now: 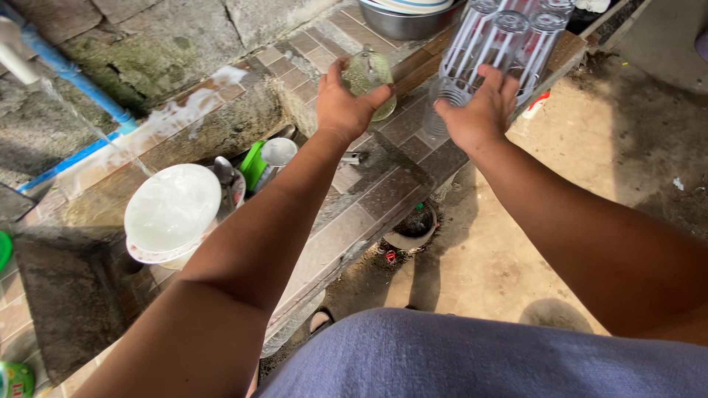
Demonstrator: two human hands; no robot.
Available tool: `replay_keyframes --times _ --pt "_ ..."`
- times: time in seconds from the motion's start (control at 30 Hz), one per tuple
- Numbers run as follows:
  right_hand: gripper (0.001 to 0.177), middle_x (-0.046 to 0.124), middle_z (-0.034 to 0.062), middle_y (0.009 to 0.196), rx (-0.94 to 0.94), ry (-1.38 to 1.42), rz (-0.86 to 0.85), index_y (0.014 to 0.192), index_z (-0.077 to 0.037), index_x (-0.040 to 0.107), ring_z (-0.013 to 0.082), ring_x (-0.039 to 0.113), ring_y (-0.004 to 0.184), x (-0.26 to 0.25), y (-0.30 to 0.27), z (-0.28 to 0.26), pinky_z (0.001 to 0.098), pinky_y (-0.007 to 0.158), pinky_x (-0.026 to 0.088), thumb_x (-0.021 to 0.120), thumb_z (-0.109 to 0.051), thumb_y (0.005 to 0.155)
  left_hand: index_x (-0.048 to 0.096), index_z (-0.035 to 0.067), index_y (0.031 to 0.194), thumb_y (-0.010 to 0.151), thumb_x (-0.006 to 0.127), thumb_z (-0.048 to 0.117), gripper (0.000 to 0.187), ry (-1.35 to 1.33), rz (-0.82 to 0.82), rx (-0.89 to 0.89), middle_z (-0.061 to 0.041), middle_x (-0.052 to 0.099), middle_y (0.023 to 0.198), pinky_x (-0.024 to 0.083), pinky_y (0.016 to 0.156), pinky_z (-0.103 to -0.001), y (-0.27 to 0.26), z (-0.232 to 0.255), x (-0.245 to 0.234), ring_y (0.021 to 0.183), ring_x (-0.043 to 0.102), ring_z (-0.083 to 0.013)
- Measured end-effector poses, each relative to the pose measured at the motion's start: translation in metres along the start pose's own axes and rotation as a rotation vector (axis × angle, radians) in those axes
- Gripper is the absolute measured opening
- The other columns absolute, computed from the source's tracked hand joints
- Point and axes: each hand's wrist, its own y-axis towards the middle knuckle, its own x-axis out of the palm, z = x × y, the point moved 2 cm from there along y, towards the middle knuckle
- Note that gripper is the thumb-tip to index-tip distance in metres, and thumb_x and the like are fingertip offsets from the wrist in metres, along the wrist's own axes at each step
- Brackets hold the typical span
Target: The person washes various dishes and utensils by hand at an outdoor sink using a sponge and soapy water.
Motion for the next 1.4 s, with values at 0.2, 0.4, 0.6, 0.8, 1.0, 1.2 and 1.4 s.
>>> replay_keyframes --times 0.2,0.4,0.6,0.8,1.0,1.2,1.4 --pt "0.095 0.054 0.0151 0.132 0.056 0.195 -0.351 0.139 -0.003 0.043 0.0276 0.056 0.12 0.024 0.019 0.042 0.0391 0.102 0.046 0.093 -0.038 0.066 0.043 0.009 0.145 0.062 0.096 0.047 0.105 0.181 -0.139 -0.026 -0.02 0.049 0.142 0.047 0.108 -0.04 0.02 0.02 0.062 0.129 0.055 -0.0344" --pt "0.081 0.062 0.0129 0.121 -0.009 0.224 -0.232 0.131 -0.003 0.051 0.0263 0.061 0.114 0.007 0.012 0.061 0.0396 0.095 0.049 0.094 -0.038 0.072 0.04 0.015 0.149 0.061 0.096 0.051 0.111 0.347 -0.238 -0.067 -0.017 0.047 0.144 0.047 0.109 -0.039 0.037 0.021 0.095 0.129 0.055 -0.0332" --pt "0.088 0.059 0.0122 0.123 0.039 0.253 -0.305 0.137 -0.001 0.048 0.0229 0.063 0.103 -0.006 0.013 0.067 0.0377 0.089 0.052 0.092 -0.042 0.073 0.033 0.017 0.154 0.059 0.095 0.058 0.121 0.487 -0.421 -0.133 -0.015 0.042 0.15 0.044 0.112 -0.04 0.052 0.043 0.124 0.134 0.05 -0.0344" --pt "0.095 0.056 0.0108 0.13 0.071 0.267 -0.402 0.146 -0.002 0.042 0.0221 0.063 0.098 -0.004 0.025 0.068 0.0362 0.087 0.052 0.091 -0.042 0.074 0.018 0.014 0.16 0.067 0.092 0.047 0.123 0.412 -0.544 -0.228 -0.022 0.033 0.158 0.044 0.116 -0.04 0.063 0.05 0.127 0.14 0.045 -0.0383" --pt "0.098 0.04 0.0172 0.137 -0.025 0.264 -0.319 0.148 -0.001 0.035 0.0319 0.05 0.114 -0.008 0.023 0.061 0.0459 0.094 0.047 0.092 -0.034 0.076 -0.004 0.007 0.157 0.065 0.094 0.028 0.136 0.052 -0.704 -0.134 -0.024 0.025 0.158 0.037 0.117 -0.038 0.078 0.02 0.132 0.141 0.044 -0.0327" --pt "0.067 0.04 0.0146 0.138 -0.468 0.084 0.084 0.136 -0.008 0.052 0.0361 0.047 0.127 -0.017 0.013 0.004 0.0507 0.102 0.04 0.091 -0.023 0.083 0.029 0.0 0.154 0.082 0.087 0.036 0.099 0.092 -0.336 0.013 -0.026 0.047 0.151 0.043 0.115 -0.038 0.05 -0.016 0.093 0.141 0.049 -0.0345" --pt "0.038 0.045 0.0123 0.132 -0.617 0.462 -0.136 0.122 -0.009 0.061 0.0293 0.054 0.117 0.024 -0.015 -0.075 0.0391 0.101 0.05 0.081 -0.009 0.09 0.048 0.002 0.145 0.084 0.08 0.037 0.078 0.087 -0.21 -0.055 -0.026 0.055 0.143 0.047 0.108 -0.038 0.023 -0.056 0.019 0.134 0.055 -0.0338"
